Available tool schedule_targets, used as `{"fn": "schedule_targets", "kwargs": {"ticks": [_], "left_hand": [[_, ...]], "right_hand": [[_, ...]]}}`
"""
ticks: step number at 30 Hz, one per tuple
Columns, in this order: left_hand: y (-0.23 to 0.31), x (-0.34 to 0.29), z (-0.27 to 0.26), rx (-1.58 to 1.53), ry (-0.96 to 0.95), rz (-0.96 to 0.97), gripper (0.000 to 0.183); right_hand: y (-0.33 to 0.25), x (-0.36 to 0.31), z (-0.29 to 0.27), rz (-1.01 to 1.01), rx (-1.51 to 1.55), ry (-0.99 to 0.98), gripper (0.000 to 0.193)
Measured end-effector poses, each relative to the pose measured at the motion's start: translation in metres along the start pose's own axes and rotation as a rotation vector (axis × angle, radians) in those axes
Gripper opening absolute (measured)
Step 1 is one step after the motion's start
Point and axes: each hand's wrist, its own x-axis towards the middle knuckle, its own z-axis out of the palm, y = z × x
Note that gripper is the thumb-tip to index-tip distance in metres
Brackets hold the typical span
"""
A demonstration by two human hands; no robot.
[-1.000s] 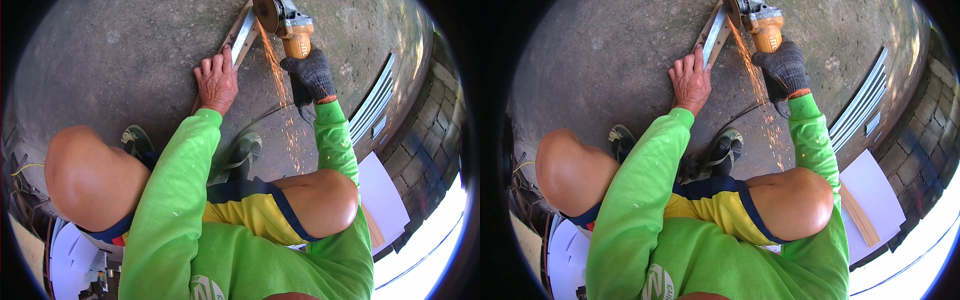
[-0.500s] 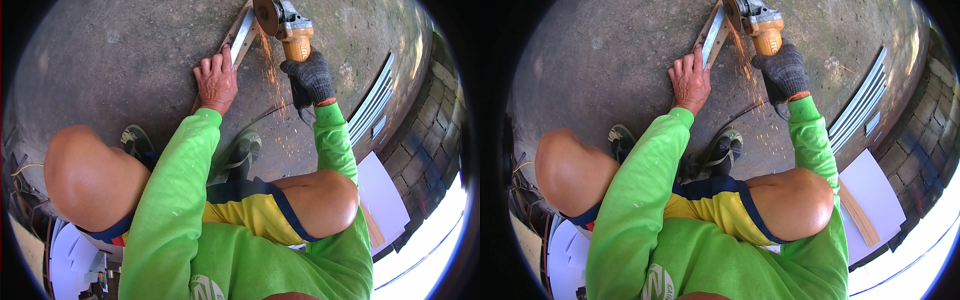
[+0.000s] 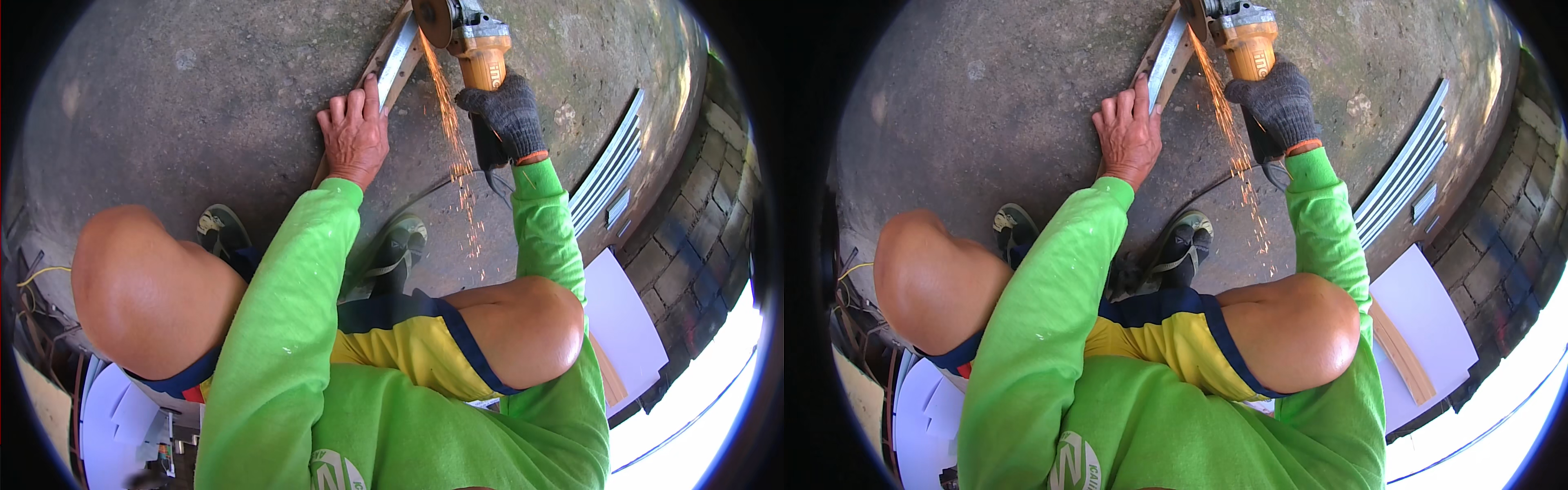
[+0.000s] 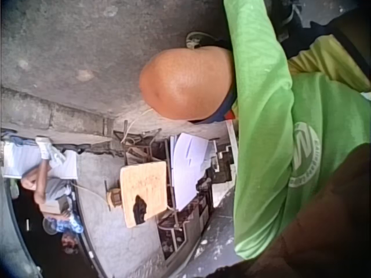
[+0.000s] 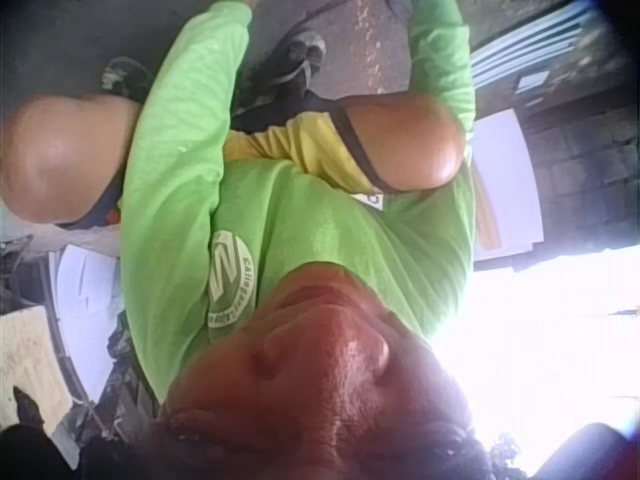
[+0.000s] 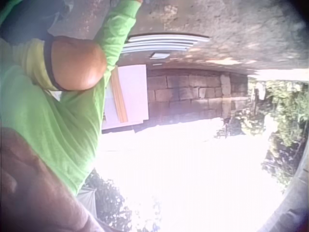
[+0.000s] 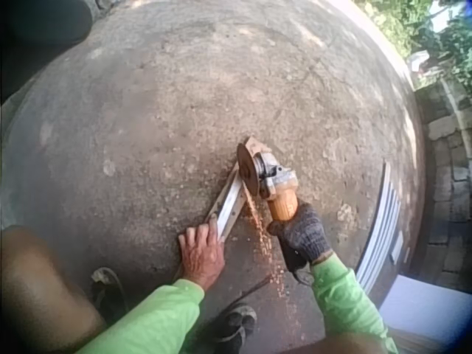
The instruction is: Cutting metal strips with an angle grinder.
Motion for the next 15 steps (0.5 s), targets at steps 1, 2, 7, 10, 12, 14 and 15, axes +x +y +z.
{"fn": "schedule_targets", "kwargs": {"ticks": [1, 2, 7, 10, 12, 14, 15], "left_hand": [[-0.0003, 0.0002, -0.0001, -0.001, -0.006, -0.003, 0.064], [-0.0006, 0.0000, 0.0003, -0.001, -0.006, -0.003, 0.064], [-0.0004, -0.0001, 0.0014, 0.007, 0.000, 0.002, 0.064], [-0.0007, -0.0011, 0.0018, -0.001, 0.030, 0.019, 0.063], [-0.0003, -0.0004, 0.0019, -0.003, 0.029, 0.016, 0.063], [-0.0006, -0.0006, 0.0016, -0.004, 0.029, 0.015, 0.063], [-0.0008, -0.0008, 0.0014, -0.005, 0.024, 0.011, 0.063]], "right_hand": [[-0.0006, 0.0013, 0.0006, 0.026, -0.016, 0.001, 0.064], [-0.0009, 0.0026, 0.0011, 0.052, -0.031, 0.002, 0.063], [-0.0008, 0.0071, 0.0008, 0.051, -0.082, 0.015, 0.063], [-0.0048, 0.0055, -0.0010, 0.052, -0.084, 0.012, 0.063], [-0.0062, 0.0054, -0.0015, 0.043, -0.083, 0.005, 0.063], [-0.0047, 0.0061, -0.0007, 0.073, -0.101, 0.001, 0.064], [-0.0041, 0.0058, -0.0003, 0.073, -0.100, 0.000, 0.064]]}}
